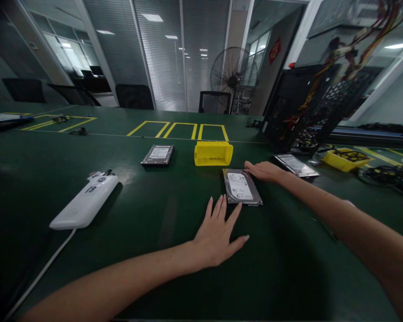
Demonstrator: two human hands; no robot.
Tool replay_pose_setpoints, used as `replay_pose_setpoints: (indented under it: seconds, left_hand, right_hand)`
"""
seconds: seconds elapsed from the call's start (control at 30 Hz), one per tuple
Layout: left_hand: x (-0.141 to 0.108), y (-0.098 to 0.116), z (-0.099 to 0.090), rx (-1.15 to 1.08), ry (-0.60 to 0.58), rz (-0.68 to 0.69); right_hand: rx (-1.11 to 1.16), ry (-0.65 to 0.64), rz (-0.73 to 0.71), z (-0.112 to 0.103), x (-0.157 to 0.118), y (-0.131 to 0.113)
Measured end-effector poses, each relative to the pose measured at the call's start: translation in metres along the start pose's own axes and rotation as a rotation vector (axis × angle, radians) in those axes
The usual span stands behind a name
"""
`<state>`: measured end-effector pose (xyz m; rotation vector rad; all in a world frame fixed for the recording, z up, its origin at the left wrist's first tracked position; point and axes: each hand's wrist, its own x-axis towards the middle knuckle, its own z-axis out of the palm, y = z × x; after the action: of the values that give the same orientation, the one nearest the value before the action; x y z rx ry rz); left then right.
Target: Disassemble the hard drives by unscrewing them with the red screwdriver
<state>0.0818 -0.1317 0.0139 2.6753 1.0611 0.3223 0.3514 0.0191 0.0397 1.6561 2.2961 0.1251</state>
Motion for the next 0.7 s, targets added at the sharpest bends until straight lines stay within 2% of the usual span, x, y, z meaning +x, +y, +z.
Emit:
replay_pose_setpoints:
  seconds: [0.13, 0.23, 0.33, 0.5, 0.6, 0.7]
  left_hand:
    - [0.0, 0.0, 0.0, 0.003, -0.007, 0.001]
    - [0.0, 0.001, -0.003, -0.004, -0.028, -0.003]
    - [0.0, 0.002, -0.005, -0.009, -0.043, -0.003]
    - [0.0, 0.002, -0.003, 0.002, -0.014, -0.006]
    - [0.0, 0.002, -0.002, 0.005, -0.013, -0.003]
    - [0.0, 0.002, -0.003, 0.011, -0.014, -0.006]
  right_hand:
    - [0.07, 0.029, 0.07, 0.0, -0.004, -0.003]
    - [0.116, 0.112, 0.126, -0.005, -0.003, -0.013]
    - [0.158, 0.205, 0.117, -0.015, 0.007, -0.036]
    - [0.141, 0.254, 0.003, -0.037, 0.045, -0.091]
    - [0.097, 0.309, 0.075, -0.048, 0.067, -0.112]
    - [0.084, 0.352, 0.171, -0.056, 0.07, -0.113]
